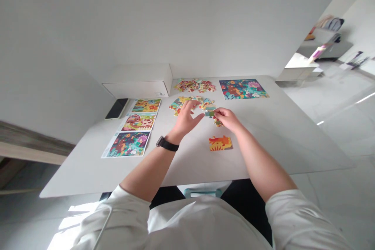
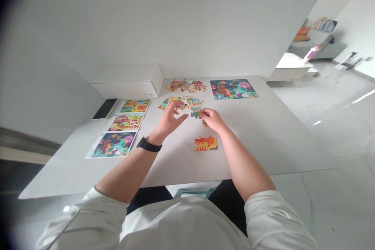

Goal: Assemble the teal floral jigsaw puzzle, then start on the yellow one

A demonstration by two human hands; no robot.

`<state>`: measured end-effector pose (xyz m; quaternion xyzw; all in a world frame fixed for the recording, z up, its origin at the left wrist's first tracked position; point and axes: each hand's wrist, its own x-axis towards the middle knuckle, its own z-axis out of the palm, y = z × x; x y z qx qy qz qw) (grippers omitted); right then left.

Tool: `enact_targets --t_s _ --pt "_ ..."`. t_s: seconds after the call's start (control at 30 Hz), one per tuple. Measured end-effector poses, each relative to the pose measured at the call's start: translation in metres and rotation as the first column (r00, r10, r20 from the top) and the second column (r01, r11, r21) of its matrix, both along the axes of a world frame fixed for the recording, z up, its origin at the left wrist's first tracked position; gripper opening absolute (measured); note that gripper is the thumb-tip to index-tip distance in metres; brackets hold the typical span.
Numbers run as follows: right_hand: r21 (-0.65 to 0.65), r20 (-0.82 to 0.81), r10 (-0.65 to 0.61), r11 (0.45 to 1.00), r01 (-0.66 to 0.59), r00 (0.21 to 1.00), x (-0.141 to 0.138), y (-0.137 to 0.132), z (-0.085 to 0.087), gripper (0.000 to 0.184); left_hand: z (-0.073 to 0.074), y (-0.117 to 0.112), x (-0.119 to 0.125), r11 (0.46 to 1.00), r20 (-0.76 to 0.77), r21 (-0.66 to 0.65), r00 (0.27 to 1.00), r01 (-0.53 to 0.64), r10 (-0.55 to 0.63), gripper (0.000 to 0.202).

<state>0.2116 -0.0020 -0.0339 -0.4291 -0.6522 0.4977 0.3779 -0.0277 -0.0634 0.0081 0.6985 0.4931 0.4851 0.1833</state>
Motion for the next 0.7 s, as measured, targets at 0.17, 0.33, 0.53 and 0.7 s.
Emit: enact_targets --t_s 0.17,0.33,0.53,0.7 --pt "-0.002 0.003 -0.021 1.000 0.021 1.000 -0.001 0.001 -0.001 0.041 -0.013 0.017 0.025 0.983 -0.357 0.119 0.930 0.137 -0.086 0.044" --pt "0.079 0.132 -0.045 0.996 0.034 0.990 0.001 0.001 0.000 0.030 -0.041 0.025 0.029 0.979 -0.277 0.177 0.960 0.102 -0.050 0.034" --pt "0.388 0.430 -0.322 0.909 0.149 0.843 0.016 0.007 0.002 0.024 -0.054 0.034 0.015 0.999 -0.293 0.052 0.956 0.003 0.012 0.030" --pt "0.399 0.653 -0.299 0.917 0.019 0.696 0.016 0.007 -0.003 0.026 -0.066 0.042 0.021 0.997 -0.372 -0.048 0.926 0.054 -0.069 0.025"
